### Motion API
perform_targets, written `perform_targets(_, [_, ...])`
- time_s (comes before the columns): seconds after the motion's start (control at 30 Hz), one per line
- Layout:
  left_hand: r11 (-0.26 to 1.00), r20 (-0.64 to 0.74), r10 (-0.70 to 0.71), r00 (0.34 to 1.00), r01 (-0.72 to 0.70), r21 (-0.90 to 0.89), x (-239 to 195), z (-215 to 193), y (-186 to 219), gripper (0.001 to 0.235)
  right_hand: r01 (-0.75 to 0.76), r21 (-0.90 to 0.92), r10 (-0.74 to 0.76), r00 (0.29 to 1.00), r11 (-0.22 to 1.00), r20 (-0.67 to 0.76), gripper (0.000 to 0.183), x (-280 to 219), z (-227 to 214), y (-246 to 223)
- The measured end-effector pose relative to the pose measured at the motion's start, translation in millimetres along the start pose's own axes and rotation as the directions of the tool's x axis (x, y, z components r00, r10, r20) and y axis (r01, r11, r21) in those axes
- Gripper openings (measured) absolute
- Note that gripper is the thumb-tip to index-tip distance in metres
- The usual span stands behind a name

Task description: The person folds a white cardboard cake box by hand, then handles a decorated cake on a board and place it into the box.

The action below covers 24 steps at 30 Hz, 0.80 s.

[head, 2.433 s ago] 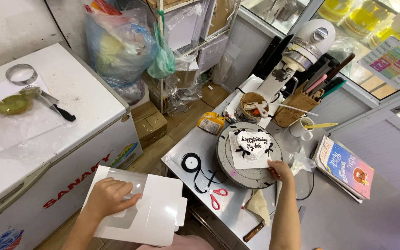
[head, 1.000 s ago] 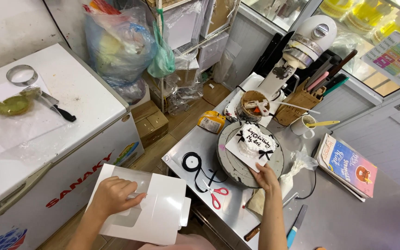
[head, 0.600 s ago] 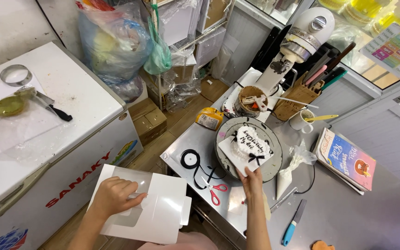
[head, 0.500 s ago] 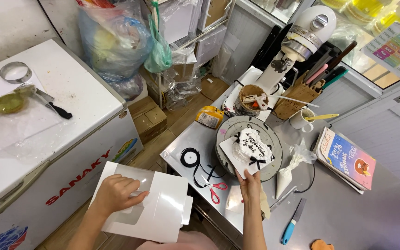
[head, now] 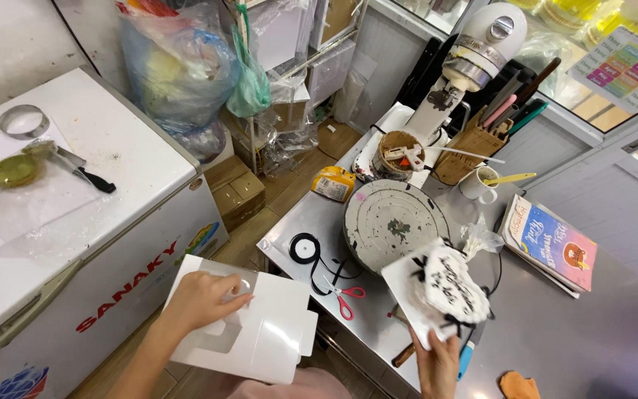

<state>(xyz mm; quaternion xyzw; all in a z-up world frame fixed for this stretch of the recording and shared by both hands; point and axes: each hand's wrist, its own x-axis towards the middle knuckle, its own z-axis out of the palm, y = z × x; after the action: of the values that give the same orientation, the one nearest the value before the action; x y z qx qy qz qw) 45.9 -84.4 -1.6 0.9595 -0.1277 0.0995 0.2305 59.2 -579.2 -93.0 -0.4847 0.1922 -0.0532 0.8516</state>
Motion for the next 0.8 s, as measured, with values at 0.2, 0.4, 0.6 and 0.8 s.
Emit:
perform_targets(0.2, [0.925,0.62,-0.125,0.774,0.318,-0.21,27.1,19.7,13.5,0.043,0.031,-0.051,-0.034,0.998,0.998,-0.048,0.074,-32.5,-42.2,4.1])
perform_targets(0.4, [0.728,0.637,0.351,0.686,0.227,-0.647,36.5,62.1,21.8,0.055,-0.065,0.047,0.064,0.998,0.997,0.024,0.07,-60.5,2.7,50.4])
perform_targets(0.6, [0.477,0.665,0.306,0.681,0.495,-0.726,21.9,69.3,15.4,0.082,-0.243,0.06,0.227,0.953,0.968,0.198,0.065,-79.7,88.8,52.3])
perform_targets(0.8, [0.464,0.663,-0.038,0.748,0.601,-0.651,2.3,38.8,-5.4,0.07,-0.177,0.07,0.146,0.935,0.982,0.323,0.064,-39.7,64.6,42.5])
